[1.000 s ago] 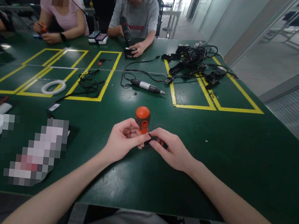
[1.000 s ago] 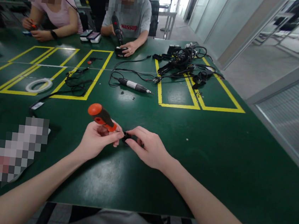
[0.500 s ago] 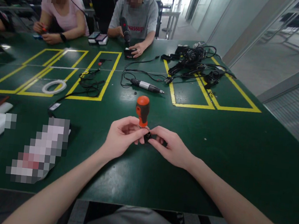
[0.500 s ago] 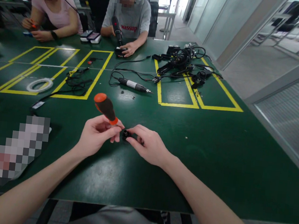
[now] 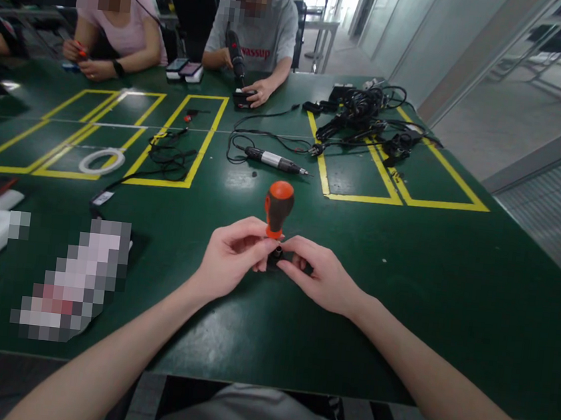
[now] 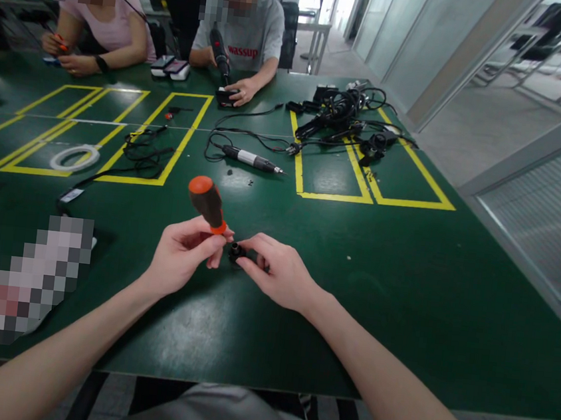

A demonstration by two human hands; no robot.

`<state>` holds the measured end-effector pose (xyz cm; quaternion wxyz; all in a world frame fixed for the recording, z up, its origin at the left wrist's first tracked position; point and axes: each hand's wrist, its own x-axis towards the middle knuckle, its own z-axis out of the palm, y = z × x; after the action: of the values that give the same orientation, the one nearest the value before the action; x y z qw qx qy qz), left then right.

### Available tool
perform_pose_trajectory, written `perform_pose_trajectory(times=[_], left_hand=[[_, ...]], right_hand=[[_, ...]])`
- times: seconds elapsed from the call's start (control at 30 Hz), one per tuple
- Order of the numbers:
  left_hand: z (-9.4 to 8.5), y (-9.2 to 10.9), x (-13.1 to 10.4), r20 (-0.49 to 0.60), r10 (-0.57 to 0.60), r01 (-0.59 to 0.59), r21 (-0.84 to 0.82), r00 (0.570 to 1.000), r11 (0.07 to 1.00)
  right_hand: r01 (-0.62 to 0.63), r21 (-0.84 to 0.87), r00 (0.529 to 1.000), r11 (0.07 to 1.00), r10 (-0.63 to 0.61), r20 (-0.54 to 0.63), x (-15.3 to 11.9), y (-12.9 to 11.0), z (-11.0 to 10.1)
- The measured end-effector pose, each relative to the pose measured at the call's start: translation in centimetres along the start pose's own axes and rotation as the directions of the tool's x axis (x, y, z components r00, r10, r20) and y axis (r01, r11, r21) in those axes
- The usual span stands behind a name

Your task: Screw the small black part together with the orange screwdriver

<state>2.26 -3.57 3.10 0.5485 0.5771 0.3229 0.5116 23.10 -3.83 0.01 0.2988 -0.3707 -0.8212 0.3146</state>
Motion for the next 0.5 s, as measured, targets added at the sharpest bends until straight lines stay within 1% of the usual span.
perform_pose_trajectory(times=[0.1,0.17,0.23,0.3,0.4,0.5], left_hand=[[0.21,0.19,-0.01,-0.032,-0.063,0.063,-0.002,0.998,0.998],[0.34,0.29,-0.01,-0.032,-0.116,0.115,-0.021,0.993,0.993],[0.40,0.34,-0.01,-0.023,-0.143,0.142,-0.033,0.989,0.989],[0.40,0.36,-0.04,-0.008,-0.131,0.131,-0.047,0.991,0.990],[0.35,0.42,-0.11,0.039,-0.077,0.080,-0.065,0.996,0.995],[0.34,0.55,-0.14,0.063,-0.055,0.058,-0.036,0.996,0.998]], right_hand=[[-0.007,0.011,1.000,1.000,0.007,0.001,-0.02,-0.09,-0.04],[-0.012,0.014,1.000,1.000,0.012,0.004,-0.03,-0.12,-0.05],[-0.015,0.017,1.000,1.000,0.015,0.008,-0.04,-0.14,-0.06],[-0.018,0.021,1.000,1.000,0.017,0.013,-0.06,-0.13,-0.07],[-0.015,0.026,1.000,1.000,0.015,0.011,-0.10,-0.08,-0.07],[-0.012,0.021,1.000,1.000,0.012,0.009,-0.17,-0.01,-0.11]])
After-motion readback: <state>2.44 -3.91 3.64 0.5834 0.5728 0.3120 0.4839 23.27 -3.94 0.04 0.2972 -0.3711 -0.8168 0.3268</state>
